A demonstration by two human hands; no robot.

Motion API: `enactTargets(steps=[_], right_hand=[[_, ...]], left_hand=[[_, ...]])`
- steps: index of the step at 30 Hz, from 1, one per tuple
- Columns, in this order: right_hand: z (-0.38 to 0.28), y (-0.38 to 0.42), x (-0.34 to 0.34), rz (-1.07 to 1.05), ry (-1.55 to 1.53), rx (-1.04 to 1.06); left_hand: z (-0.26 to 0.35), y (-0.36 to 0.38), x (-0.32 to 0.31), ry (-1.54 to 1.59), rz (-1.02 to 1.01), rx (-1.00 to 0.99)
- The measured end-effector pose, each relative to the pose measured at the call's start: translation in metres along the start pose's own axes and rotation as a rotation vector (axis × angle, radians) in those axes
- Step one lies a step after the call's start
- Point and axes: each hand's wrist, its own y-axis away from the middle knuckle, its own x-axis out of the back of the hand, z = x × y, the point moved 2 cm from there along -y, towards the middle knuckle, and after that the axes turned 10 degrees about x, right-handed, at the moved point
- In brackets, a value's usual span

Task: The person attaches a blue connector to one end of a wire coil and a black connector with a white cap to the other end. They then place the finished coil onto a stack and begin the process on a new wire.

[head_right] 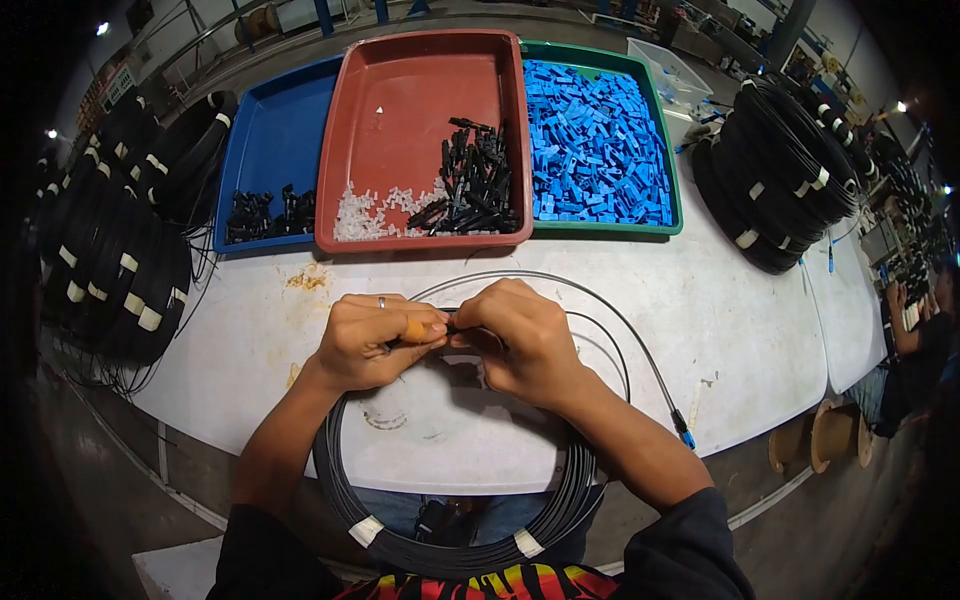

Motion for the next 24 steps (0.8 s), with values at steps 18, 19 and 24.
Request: enactTargets(steps=[18, 19, 24], right_hand=[[-0.011, -0.003, 0.004, 0.088, 0.278, 0.368], [-0.010, -0.001, 0.003, 0.052, 0.218, 0.300], [-0.001, 0.005, -0.002, -0.013, -0.023, -0.042]], left_hand=[[0.001, 0.000, 0.001, 0.133, 0.004, 0.148], [0.003, -0.001, 0.001, 0.060, -0.011, 0.059], [0.002, -0.001, -0.002, -0.080, -0.058, -0.070]])
